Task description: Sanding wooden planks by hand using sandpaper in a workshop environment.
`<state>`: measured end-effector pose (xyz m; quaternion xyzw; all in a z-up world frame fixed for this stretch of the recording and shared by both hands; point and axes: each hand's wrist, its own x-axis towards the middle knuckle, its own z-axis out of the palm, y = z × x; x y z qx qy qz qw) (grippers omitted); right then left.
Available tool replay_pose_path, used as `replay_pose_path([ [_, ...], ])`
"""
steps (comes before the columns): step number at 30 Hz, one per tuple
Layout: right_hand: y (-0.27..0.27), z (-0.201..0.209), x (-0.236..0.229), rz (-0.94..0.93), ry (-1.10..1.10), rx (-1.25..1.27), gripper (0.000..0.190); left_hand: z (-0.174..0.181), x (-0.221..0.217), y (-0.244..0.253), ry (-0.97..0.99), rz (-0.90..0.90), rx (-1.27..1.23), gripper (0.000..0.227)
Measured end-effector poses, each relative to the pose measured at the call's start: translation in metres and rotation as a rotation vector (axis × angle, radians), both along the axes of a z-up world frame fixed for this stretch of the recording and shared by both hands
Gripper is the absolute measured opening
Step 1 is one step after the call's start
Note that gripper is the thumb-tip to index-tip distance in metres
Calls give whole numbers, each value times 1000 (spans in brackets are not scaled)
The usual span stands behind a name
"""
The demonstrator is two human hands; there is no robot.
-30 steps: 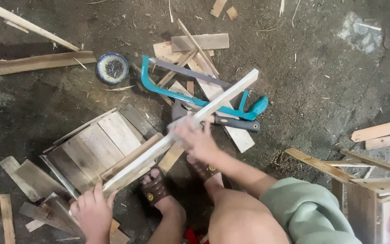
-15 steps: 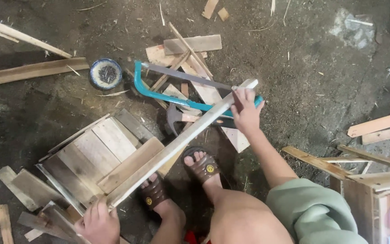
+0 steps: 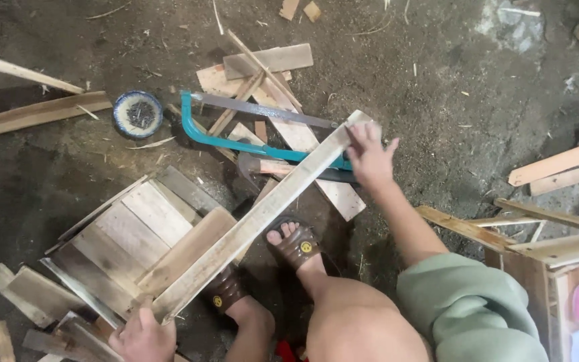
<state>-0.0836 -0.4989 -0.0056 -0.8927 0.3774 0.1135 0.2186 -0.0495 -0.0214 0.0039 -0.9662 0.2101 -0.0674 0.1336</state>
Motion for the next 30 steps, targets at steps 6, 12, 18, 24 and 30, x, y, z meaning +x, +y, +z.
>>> replay_pose_path([
  [6, 69, 15, -4, 476, -135, 271, 46, 16, 13, -3, 101, 113, 66, 52],
  [12, 15, 2, 6, 22, 19, 286, 40, 34, 39, -16, -133, -44, 148, 35],
  [18, 59, 29, 17, -358, 129, 388, 42, 20, 37, -20, 472, 263, 274, 43],
  [24, 59, 1, 2, 493, -235, 304, 54, -4, 31, -1, 345, 151, 245, 43],
  [30, 12, -18, -1, -115, -17, 72, 43, -1, 36, -2, 470, 170, 222, 37],
])
